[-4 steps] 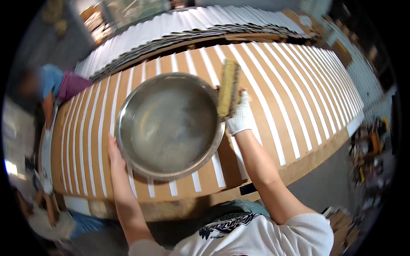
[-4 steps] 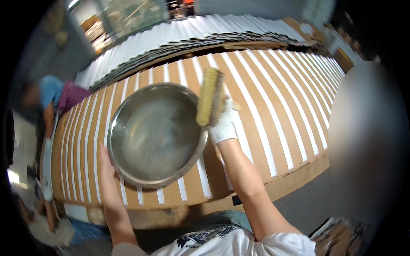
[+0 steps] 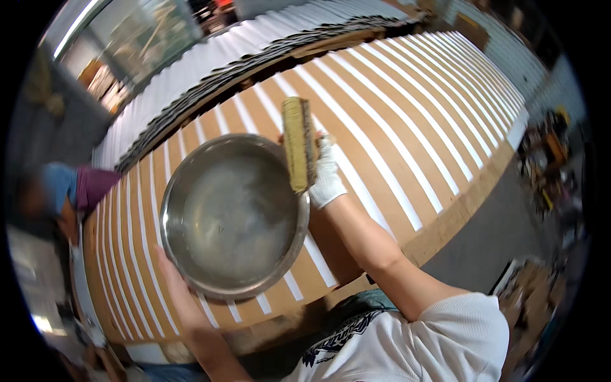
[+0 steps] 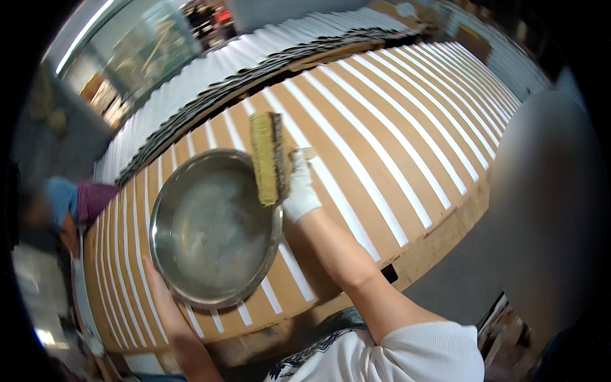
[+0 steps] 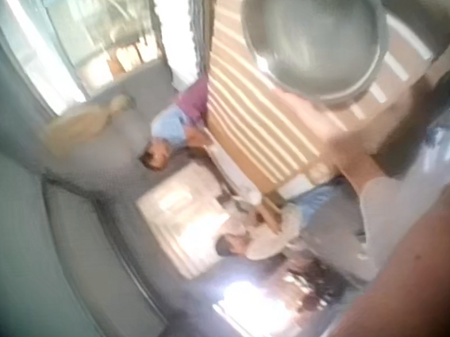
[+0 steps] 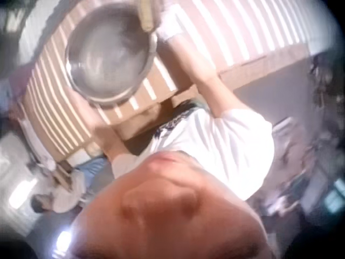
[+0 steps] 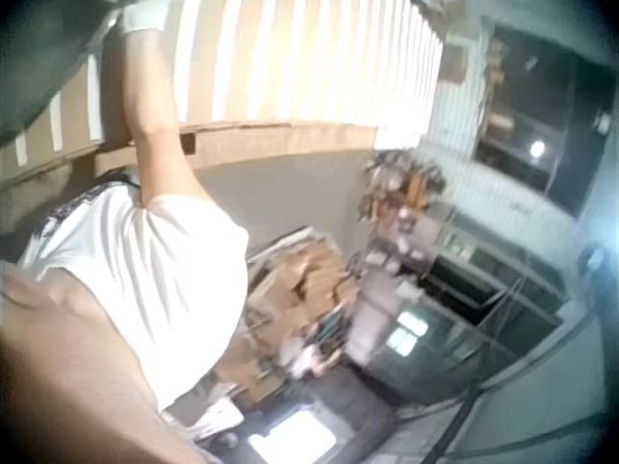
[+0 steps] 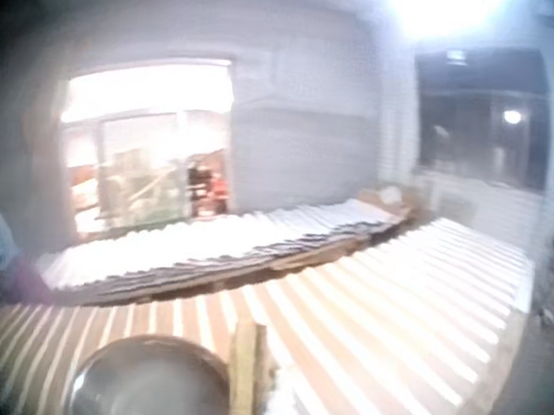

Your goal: The person repeatedly dips a brush into a metal bowl of liquid and applies it to the surface of stacked cardboard sheets. The person works methodically across the surface, ensuring even coverage while other people work nearby.

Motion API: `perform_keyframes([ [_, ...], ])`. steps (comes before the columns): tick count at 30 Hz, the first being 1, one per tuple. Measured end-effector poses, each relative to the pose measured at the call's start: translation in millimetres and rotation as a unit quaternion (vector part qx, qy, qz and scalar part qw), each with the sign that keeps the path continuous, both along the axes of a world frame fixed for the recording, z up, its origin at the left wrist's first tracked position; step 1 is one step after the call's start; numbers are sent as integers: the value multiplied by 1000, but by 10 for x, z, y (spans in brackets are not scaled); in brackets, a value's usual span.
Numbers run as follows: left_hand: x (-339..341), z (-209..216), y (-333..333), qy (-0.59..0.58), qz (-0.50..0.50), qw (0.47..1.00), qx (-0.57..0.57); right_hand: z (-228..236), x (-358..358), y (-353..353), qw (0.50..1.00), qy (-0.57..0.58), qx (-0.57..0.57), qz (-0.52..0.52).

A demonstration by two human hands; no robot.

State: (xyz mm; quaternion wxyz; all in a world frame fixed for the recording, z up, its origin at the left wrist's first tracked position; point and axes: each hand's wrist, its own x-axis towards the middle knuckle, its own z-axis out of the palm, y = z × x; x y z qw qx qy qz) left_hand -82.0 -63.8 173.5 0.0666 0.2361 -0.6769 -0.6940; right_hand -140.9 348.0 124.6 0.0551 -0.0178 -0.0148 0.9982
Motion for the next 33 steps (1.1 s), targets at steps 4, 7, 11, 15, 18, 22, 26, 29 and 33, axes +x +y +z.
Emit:
perform_keyframes([
  [4, 50, -379, 218, 5, 58, 997, -54, -78, 5, 197, 997, 52, -38, 35],
  [7, 40, -328, 360, 38, 86, 992, -82, -187, -5, 387, 978, 113, -142, 101],
  [11, 276, -35, 507, 12, 71, 995, -74, 198, 267, 633, 992, 65, -88, 54],
  [15, 221, 319, 1170, -14, 84, 991, -103, 431, 355, 1334, 994, 82, -63, 28],
  [18, 190, 516, 1819, -16, 65, 994, -90, 742, 408, 1932, 991, 128, -35, -12],
  [22, 180, 579, 2863, 7, 18, 996, -84, 919, 464, 2927, 991, 127, -23, 29],
  [26, 26, 401, 4031, 58, -24, 997, 45, 1119, 615, 3925, 992, 70, 104, -21],
  [29, -173, 143, 4795, 64, -76, 992, 82, 1035, 705, 4815, 977, 126, 173, 2],
  [33, -457, -337, 5403, 78, -94, 989, 88, 989, 564, 5565, 964, 73, 231, -111],
])
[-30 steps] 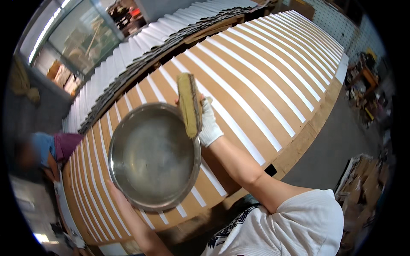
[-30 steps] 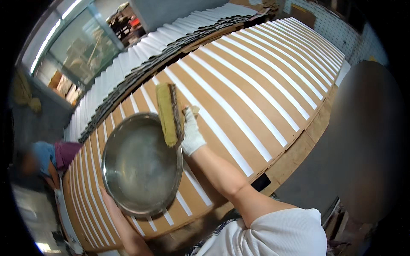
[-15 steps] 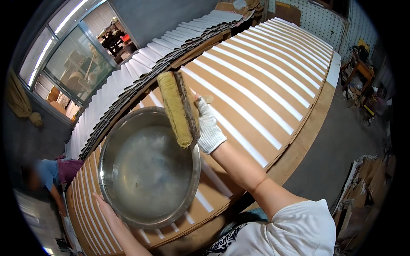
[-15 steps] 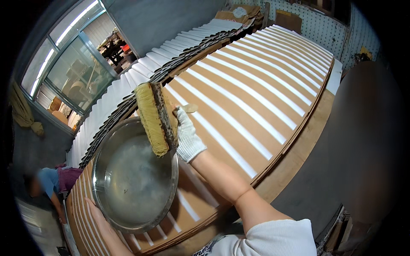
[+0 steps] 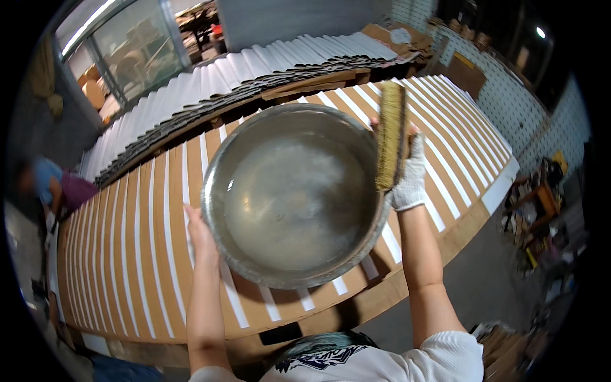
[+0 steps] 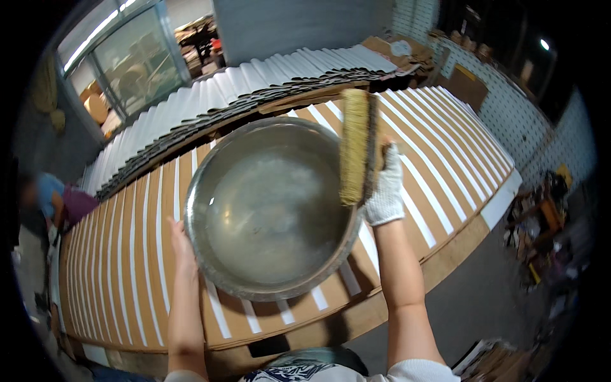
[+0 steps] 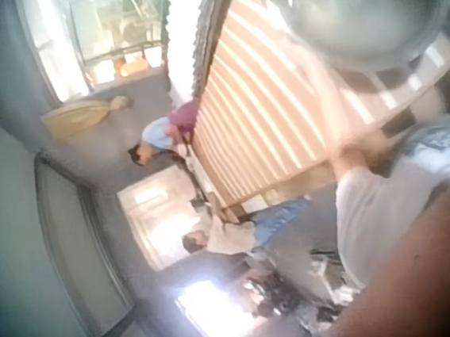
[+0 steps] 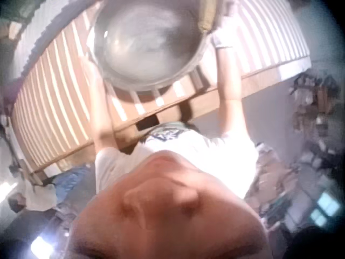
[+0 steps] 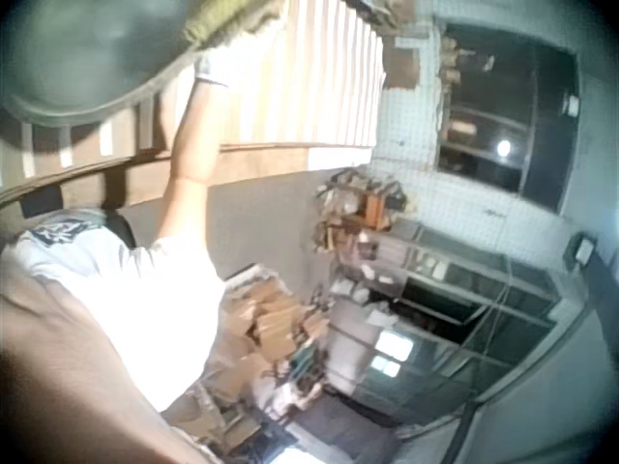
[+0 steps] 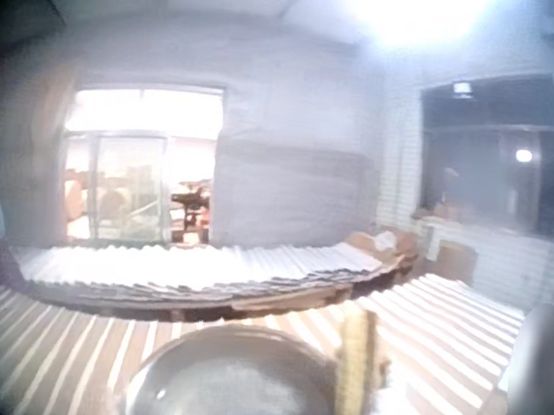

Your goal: The person repeatedly dips a brush into a metal bowl of liquid and applies it to the surface of stacked cardboard sheets. The person works methodically across the surface, ensuring even coverage while other people work nearby.

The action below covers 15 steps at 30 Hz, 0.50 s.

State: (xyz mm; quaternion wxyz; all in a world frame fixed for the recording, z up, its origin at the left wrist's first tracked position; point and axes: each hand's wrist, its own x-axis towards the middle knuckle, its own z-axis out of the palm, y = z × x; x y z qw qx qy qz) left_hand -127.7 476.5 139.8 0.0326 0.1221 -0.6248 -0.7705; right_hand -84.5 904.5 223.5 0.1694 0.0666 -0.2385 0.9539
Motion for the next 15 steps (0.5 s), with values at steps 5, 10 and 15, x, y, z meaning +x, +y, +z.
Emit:
perform_keyframes([
  [5, -180, -98, 963, -8, 23, 1000, -2, -155, -147, 955, 996, 80, 1, 44],
  [10, -171, -342, 1314, -4, 27, 999, 42, -571, -133, 1278, 979, -125, 110, -115],
  [15, -18, -8, 1334, -25, 9, 1000, -15, -181, -89, 1484, 938, -159, 205, -229],
])
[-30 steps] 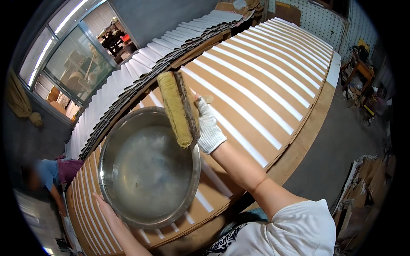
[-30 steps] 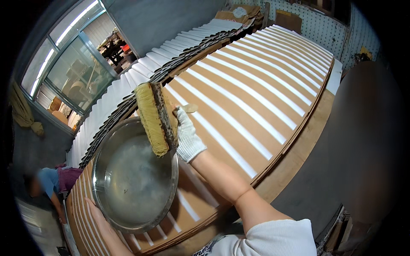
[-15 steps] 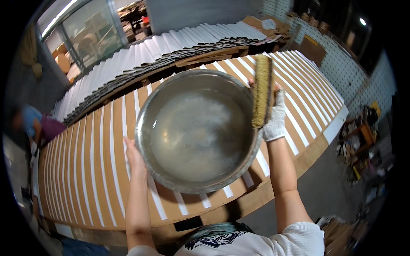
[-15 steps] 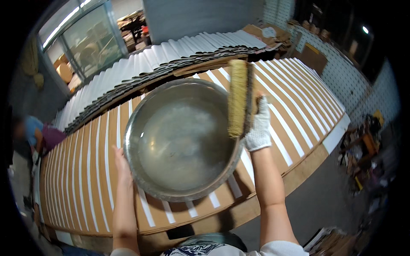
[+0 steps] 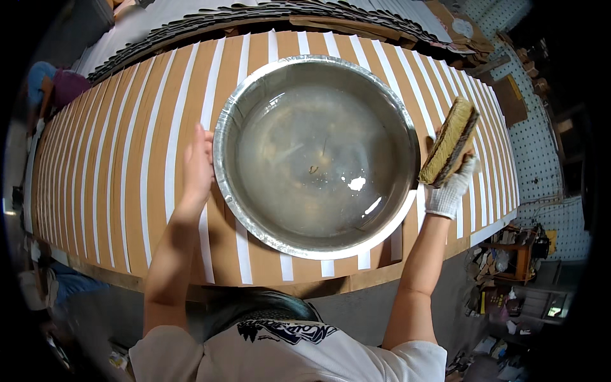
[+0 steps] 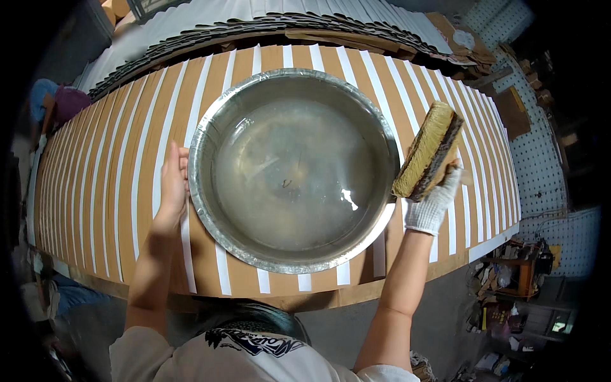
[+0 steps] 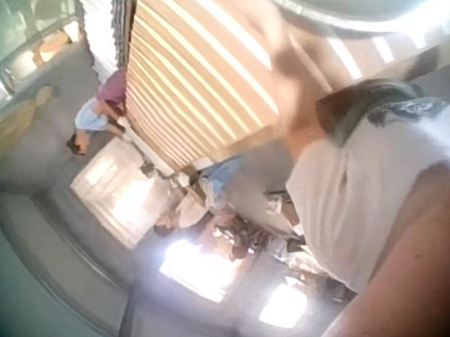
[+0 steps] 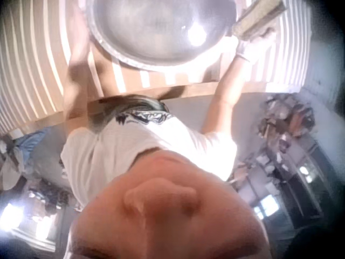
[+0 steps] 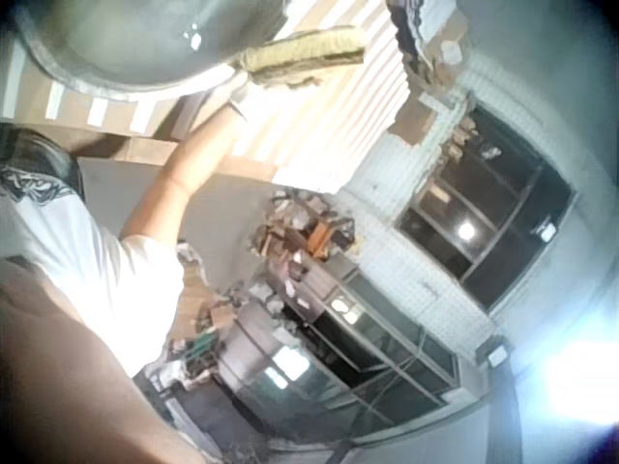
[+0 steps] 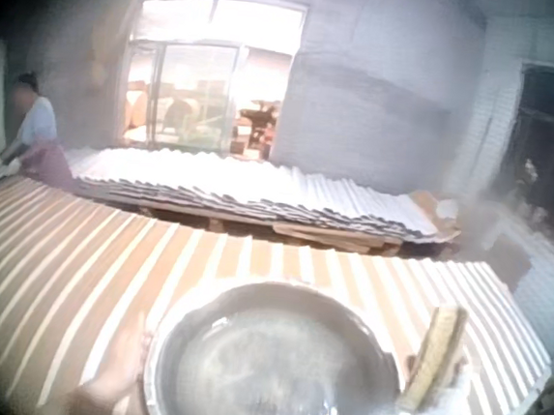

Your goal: The person repeatedly dips a brush into a metal bowl of liquid and applies it to the surface of stacked cardboard sheets. The person works methodically across the surface, ensuring even coverage while other people work nearby.

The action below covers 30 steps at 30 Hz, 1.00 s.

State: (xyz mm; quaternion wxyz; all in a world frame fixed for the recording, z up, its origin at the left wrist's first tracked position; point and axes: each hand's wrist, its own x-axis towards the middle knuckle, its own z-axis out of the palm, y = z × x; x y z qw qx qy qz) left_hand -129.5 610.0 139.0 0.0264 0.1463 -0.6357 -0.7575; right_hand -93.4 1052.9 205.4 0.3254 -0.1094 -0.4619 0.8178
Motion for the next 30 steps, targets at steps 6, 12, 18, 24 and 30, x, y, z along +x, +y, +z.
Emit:
perform_keyframes([
  [6, 795, -253, -684, 45, 78, 996, -28, 424, -22, -471, 907, -187, 362, 109],
  [12, 1683, -192, -835, -11, 60, 996, -60, 48, -51, -1186, 732, -158, 651, 122],
  [18, 2653, -128, -1419, -63, 120, 989, -58, -71, 258, -1586, 651, -185, 730, 99],
  [24, 3405, -75, -1854, -39, 163, 986, 3, -202, 165, -908, 889, -173, 394, 159],
  [30, 4899, -644, -2671, 2, 266, 961, -70, -430, 114, -729, 879, -311, 360, 32],
])
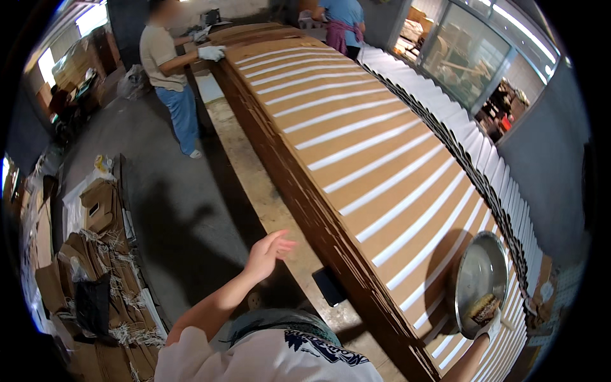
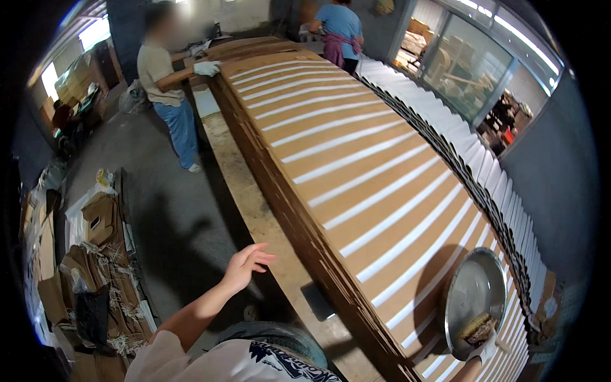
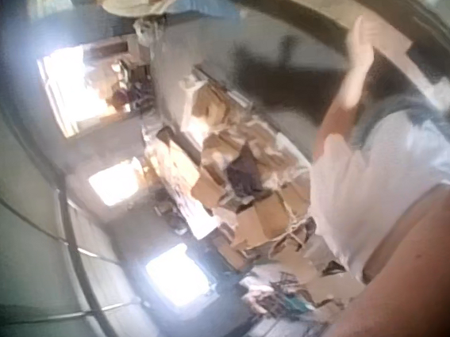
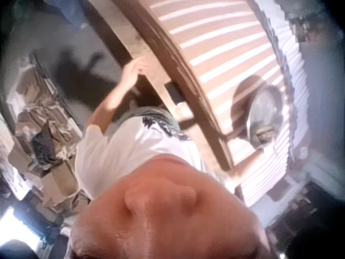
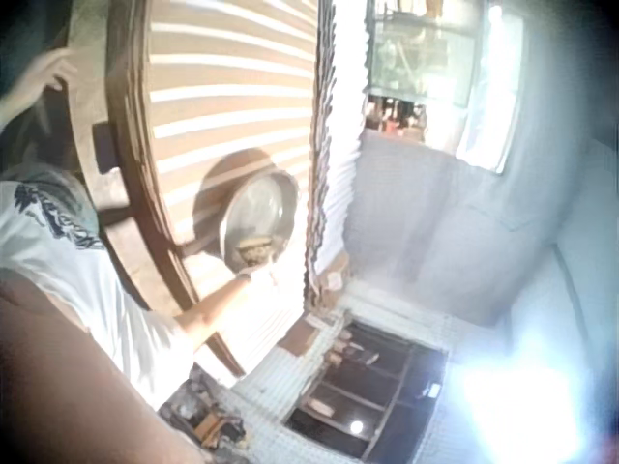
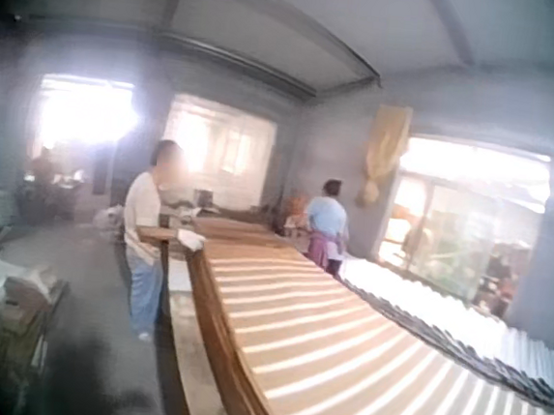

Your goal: The person repeatedly dips a brush into a metal bowl of liquid and applies it to the surface of stacked cardboard sheets. The person works methodically across the surface, ensuring even coverage while other people work nearby.

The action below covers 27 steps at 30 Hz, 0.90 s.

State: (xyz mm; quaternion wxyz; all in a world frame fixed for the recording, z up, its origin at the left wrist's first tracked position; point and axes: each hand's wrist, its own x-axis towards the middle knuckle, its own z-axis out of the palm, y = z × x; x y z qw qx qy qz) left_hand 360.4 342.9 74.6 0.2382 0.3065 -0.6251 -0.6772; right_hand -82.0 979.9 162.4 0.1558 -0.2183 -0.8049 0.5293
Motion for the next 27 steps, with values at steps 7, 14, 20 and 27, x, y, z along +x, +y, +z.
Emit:
perform_keyframes([
  [7, 1848, -184, -573, -70, 111, 990, 54, 90, 34, -816, 976, 129, -168, 54],
  [14, 2813, -318, -894, -79, 249, 962, 76, 282, -364, -2339, 901, 190, -324, 217],
  [20, 2784, -266, -1410, -103, 262, 957, 64, 273, -956, -4238, 809, 180, -435, 352],
  [27, 2404, -121, -2576, -92, 252, 963, -4, -11, -650, -7038, 818, 126, -518, 215],
])
